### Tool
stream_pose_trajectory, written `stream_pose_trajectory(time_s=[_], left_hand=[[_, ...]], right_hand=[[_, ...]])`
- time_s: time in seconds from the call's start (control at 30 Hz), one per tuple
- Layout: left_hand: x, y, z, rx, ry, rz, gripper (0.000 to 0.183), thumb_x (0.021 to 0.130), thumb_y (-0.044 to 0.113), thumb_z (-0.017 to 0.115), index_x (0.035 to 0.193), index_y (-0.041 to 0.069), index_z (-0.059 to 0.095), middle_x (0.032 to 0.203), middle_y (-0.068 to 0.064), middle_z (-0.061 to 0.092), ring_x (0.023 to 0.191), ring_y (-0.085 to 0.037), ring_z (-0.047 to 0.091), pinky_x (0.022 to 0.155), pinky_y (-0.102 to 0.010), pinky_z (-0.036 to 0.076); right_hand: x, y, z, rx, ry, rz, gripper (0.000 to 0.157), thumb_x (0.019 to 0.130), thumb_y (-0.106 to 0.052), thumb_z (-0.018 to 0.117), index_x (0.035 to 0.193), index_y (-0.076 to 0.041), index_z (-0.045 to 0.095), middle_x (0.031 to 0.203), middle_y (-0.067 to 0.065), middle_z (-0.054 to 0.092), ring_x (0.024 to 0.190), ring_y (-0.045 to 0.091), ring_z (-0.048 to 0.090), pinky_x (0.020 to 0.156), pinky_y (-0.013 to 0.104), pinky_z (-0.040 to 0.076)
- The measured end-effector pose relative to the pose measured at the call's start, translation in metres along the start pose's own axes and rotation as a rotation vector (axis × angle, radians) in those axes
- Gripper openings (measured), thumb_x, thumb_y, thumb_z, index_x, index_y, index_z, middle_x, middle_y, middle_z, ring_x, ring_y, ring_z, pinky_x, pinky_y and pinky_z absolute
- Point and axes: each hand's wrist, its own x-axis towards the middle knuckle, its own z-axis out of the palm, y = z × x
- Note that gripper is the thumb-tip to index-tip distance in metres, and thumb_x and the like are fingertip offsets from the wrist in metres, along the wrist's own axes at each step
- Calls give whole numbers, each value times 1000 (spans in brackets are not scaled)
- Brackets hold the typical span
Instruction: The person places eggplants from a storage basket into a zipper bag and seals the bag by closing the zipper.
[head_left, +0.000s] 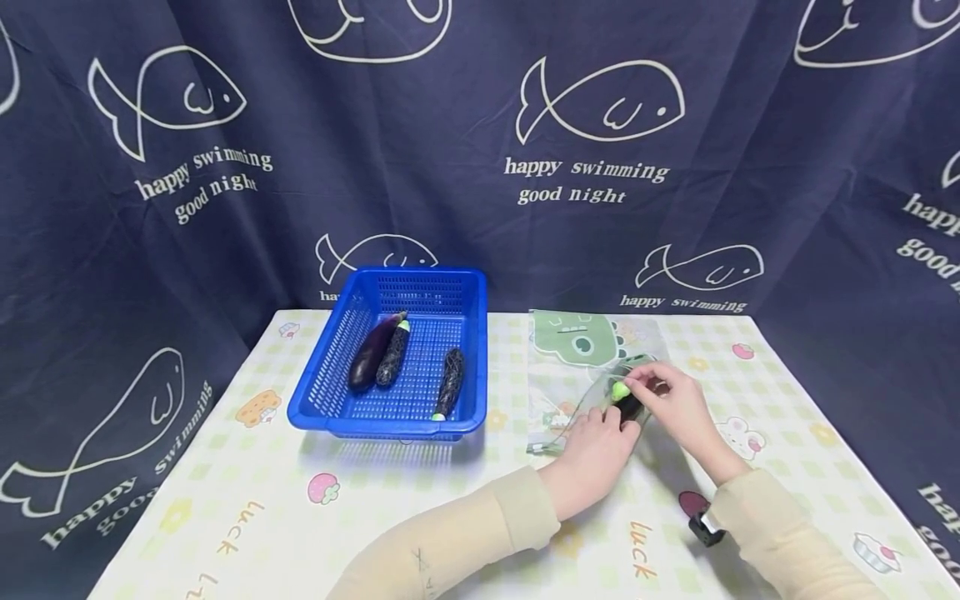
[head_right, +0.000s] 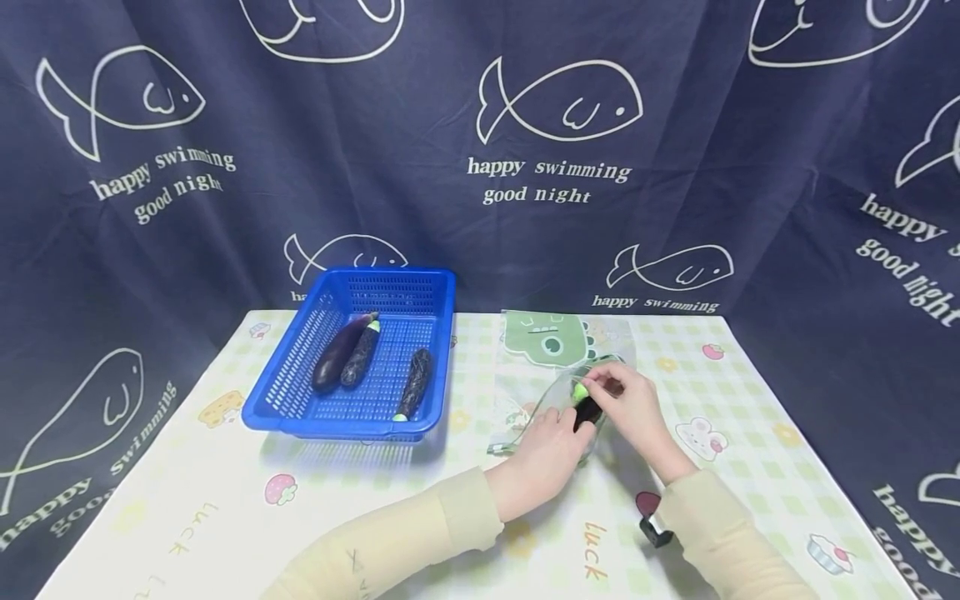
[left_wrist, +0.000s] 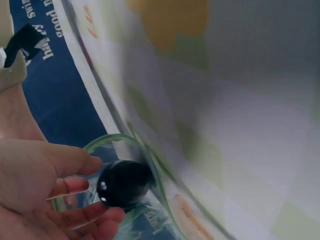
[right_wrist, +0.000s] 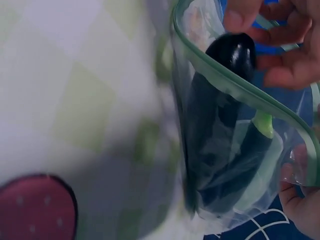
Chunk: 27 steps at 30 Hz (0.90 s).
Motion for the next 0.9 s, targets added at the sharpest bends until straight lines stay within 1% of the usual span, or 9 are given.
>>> stream_pose_trajectory(time_s=[0.13, 0.2, 0.33, 0.43, 0.53, 0.67, 0.77, 0.9], left_hand=[[-7, -3, -10, 16, -7, 15, 17, 96, 36, 51, 109, 26, 50, 99, 1, 53, 83, -12, 52, 65, -23, 43], [-10, -4, -16, 21, -16, 21, 18, 95, 36, 52, 110, 27, 51, 101, 1, 54, 84, -13, 53, 65, -24, 46], [-17, -10, -28, 23, -18, 56, 23, 91, 32, 60, 111, 26, 50, 102, 1, 54, 87, -14, 53, 70, -25, 48], [-24, -17, -40, -13, -20, 79, 31, 87, 26, 66, 113, 25, 50, 104, 0, 54, 90, -14, 53, 77, -25, 48], [-32, -27, -53, -50, -5, 84, 36, 84, 23, 69, 115, 23, 51, 106, -1, 54, 92, -15, 54, 77, -24, 50], [-42, -44, -68, -85, 47, 73, 31, 86, 25, 66, 113, 20, 52, 104, -1, 55, 85, -15, 54, 68, -23, 48], [-47, -57, -76, -115, 66, 55, 26, 87, 27, 65, 109, 20, 54, 98, -1, 56, 79, -15, 51, 63, -24, 44], [-51, -73, -83, -128, 61, 36, 24, 88, 28, 63, 109, 20, 56, 94, -2, 56, 79, -16, 50, 63, -25, 42]], right_hand=[[0, 0, -5, -56, 9, -48, 7, 81, -6, 71, 85, -11, 68, 77, -1, 63, 67, 1, 52, 61, 13, 44], [0, -1, -7, -91, 11, -79, 9, 80, -6, 72, 84, -12, 68, 76, -4, 61, 65, 1, 51, 60, 15, 43], [0, -5, -10, -167, 10, -134, 11, 78, -7, 73, 84, -13, 67, 73, -6, 59, 63, 1, 48, 58, 17, 40], [0, -10, -13, -207, -4, -155, 12, 78, -7, 73, 87, -11, 67, 71, -6, 58, 62, 3, 48, 57, 19, 40], [1, -14, -16, -231, -22, -163, 14, 78, -7, 73, 90, -10, 67, 72, -4, 58, 60, 6, 49, 56, 22, 40], [1, -17, -18, -247, -40, -166, 14, 79, -9, 72, 92, -9, 66, 73, -3, 59, 59, 11, 51, 54, 23, 40], [0, -16, -20, -253, -49, -173, 14, 80, -9, 72, 93, -10, 66, 73, -4, 58, 58, 13, 51, 54, 23, 40], [-1, -13, -21, -262, -58, -185, 13, 81, -9, 71, 92, -12, 66, 71, -7, 56, 58, 10, 48, 54, 23, 40]])
